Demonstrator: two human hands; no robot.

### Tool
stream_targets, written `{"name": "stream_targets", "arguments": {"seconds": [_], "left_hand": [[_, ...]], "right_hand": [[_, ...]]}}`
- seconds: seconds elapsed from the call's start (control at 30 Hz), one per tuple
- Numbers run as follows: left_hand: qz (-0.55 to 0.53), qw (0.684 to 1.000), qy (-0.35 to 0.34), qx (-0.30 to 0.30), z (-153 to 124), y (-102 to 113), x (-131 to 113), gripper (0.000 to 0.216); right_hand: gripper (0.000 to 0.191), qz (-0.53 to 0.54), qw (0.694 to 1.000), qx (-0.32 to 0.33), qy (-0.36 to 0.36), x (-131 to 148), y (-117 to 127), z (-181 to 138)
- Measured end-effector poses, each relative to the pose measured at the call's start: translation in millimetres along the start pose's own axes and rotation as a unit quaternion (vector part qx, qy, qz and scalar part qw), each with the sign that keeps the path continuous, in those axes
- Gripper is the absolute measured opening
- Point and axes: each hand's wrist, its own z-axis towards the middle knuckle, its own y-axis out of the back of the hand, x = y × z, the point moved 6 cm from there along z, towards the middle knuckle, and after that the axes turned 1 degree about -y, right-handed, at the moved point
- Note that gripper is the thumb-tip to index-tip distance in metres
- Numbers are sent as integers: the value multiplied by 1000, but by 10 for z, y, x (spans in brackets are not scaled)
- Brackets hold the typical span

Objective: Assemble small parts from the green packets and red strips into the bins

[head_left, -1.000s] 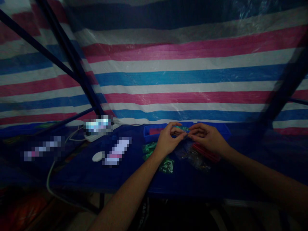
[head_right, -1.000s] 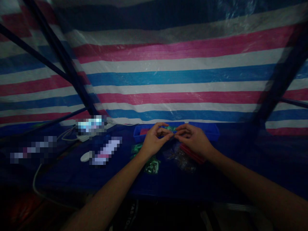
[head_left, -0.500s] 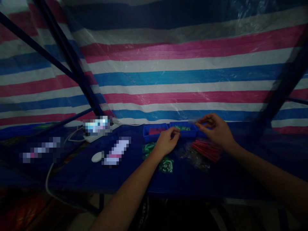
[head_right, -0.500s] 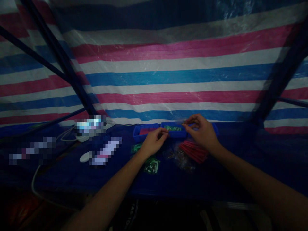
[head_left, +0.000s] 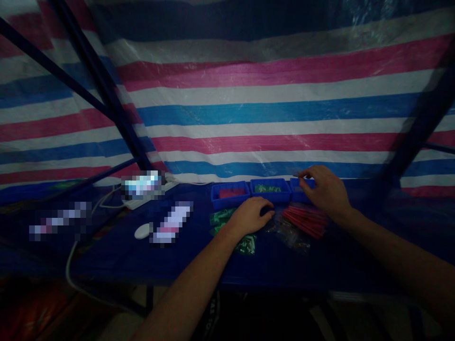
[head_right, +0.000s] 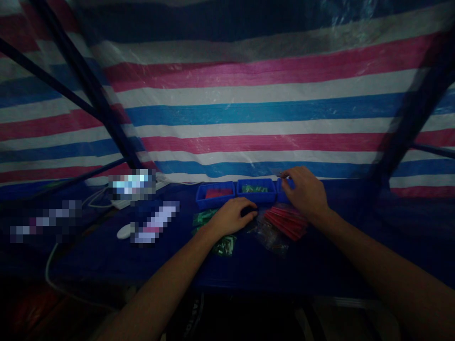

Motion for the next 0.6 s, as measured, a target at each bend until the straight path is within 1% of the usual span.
{"name": "stream_targets", "arguments": {"seconds": [0.07,0.13,0.23,0.33,0.47,0.53,0.6], "left_hand": [[49,999,7,-2,-16,32,26,26],[95,995,22,-7,-36,79,53,29],[111,994,26,-2,-64,129,47,39],[90,996,13,25,-85,145,-4,44],[71,995,-4,68,-104,167,-51,48],[50,995,-13,82,-107,176,-48,46],[13,996,-15,88,-105,175,-31,39]], "right_hand": [[18,-61,997,36,16,-88,-61,1],[16,-112,990,83,30,-187,-153,-11],[21,-137,982,120,41,-279,-260,-34],[26,-121,984,123,48,-253,-301,-49],[25,-91,988,116,53,-134,-294,-63],[24,-78,988,116,61,-72,-284,-69],[24,-66,989,114,68,-20,-272,-72]]}}
